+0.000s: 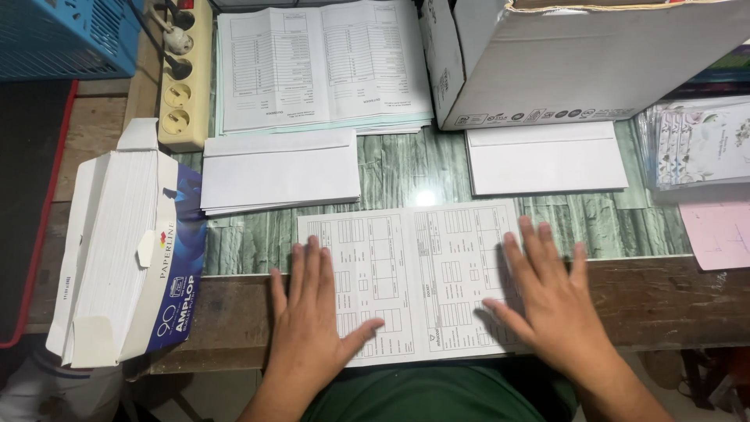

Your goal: Fold printed documents and insert them into envelopes

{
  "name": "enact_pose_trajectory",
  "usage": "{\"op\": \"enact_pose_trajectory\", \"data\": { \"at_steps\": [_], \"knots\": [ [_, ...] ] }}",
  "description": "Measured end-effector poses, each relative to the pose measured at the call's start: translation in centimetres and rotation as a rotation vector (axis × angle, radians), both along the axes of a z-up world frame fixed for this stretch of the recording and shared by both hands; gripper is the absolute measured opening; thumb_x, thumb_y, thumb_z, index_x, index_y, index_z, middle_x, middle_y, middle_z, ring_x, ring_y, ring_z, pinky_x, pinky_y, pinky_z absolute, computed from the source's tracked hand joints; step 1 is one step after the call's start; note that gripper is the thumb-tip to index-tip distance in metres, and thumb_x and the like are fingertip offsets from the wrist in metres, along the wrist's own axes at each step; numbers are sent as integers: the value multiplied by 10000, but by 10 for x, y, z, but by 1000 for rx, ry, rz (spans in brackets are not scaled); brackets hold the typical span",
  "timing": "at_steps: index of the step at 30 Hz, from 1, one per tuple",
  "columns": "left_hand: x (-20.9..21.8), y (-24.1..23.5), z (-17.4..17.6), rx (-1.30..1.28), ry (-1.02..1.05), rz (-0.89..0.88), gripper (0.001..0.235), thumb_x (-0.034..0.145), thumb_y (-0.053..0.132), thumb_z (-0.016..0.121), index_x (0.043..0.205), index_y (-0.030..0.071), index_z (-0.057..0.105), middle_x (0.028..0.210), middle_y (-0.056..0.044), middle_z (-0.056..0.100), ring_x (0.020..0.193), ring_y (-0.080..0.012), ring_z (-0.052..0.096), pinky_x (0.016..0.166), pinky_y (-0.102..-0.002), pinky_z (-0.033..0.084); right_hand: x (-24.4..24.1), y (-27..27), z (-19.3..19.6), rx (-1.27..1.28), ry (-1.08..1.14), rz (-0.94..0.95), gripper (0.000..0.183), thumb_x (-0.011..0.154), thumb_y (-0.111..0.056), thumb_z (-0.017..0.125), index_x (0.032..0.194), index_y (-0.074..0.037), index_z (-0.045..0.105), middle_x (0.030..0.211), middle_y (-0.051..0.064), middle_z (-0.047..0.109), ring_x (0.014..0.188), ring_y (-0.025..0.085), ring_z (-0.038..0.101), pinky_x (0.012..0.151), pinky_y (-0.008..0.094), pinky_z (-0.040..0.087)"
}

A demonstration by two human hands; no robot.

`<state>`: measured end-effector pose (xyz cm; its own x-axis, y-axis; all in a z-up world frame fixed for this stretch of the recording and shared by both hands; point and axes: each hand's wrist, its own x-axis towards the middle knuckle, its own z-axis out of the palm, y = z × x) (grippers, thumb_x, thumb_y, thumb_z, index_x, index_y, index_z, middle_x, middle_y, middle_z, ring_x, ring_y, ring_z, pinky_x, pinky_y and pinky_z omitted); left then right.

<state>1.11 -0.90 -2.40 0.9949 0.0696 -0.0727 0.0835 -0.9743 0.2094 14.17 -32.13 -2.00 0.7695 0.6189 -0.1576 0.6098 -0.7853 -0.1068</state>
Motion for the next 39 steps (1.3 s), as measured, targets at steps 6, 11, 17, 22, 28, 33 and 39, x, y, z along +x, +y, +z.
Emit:
{"op": "enact_pose_trajectory", "data": {
  "at_steps": [6, 11, 17, 22, 28, 33, 39],
  "knots": [
    [-9, -6, 10, -276, 126, -426, 1183, 854, 713, 816, 1658, 159, 147, 1721, -91, 117, 1557, -343, 55, 1173, -564, 90, -20, -8, -10, 131, -7, 496, 1277, 674, -833, 891, 1641, -263, 280, 1738, 58, 174, 1589, 301, 124, 1188, 553, 120],
    [-23, 14, 11, -144, 25, -439, 1149, 725, 513, 927, 1617, 165, 293, 1702, -84, 222, 1553, -309, 165, 1184, -500, 189, -10, -24, 4, 162, 161, 462, 1262, 568, -406, 1020, 1613, -248, 331, 1716, 51, 225, 1560, 286, 194, 1178, 506, 191],
    [-26, 34, 33, -614, 184, -398, 585, 826, 108, 778, 1382, 85, 597, 1565, -138, 439, 1486, -359, 313, 1168, -546, 252, -1, -32, 32, 371, 422, 381, 498, 857, -195, 744, 1349, -175, 669, 1526, 17, 554, 1463, 242, 426, 1177, 509, 263],
    [-19, 50, 52, -657, 66, -237, 241, 920, 148, 652, 1132, 116, 761, 1167, -42, 798, 1120, -247, 736, 970, -417, 552, 11, -37, 48, 487, 375, 384, 305, 890, -157, 656, 1175, -179, 761, 1254, -6, 776, 1153, 189, 738, 1027, 388, 535],
    [0, 63, 83, -498, -242, -179, 196, 885, 67, 682, 1074, 72, 731, 994, -63, 792, 957, -214, 753, 909, -373, 590, 35, -33, 71, 395, 178, 337, 407, 795, -148, 743, 1200, -179, 719, 1171, -38, 780, 1066, 152, 751, 987, 362, 567],
    [48, 80, 107, -360, -358, -18, 195, 982, 97, 636, 1128, 0, 720, 981, -112, 747, 705, -217, 699, 651, -349, 584, 62, 20, 122, 472, -26, 226, 257, 867, -125, 720, 1116, -82, 763, 1164, 103, 774, 971, 216, 774, 904, 339, 636],
    [91, 76, 157, -395, -927, 35, 159, 978, -179, 598, 1081, -89, 679, 970, -182, 724, 844, -260, 728, 694, -328, 634, 91, 74, 158, 964, -113, 354, 216, 1082, 324, 660, 1283, 273, 599, 1300, 409, 651, 1251, 469, 674, 1125, 481, 591]
  ]
}}
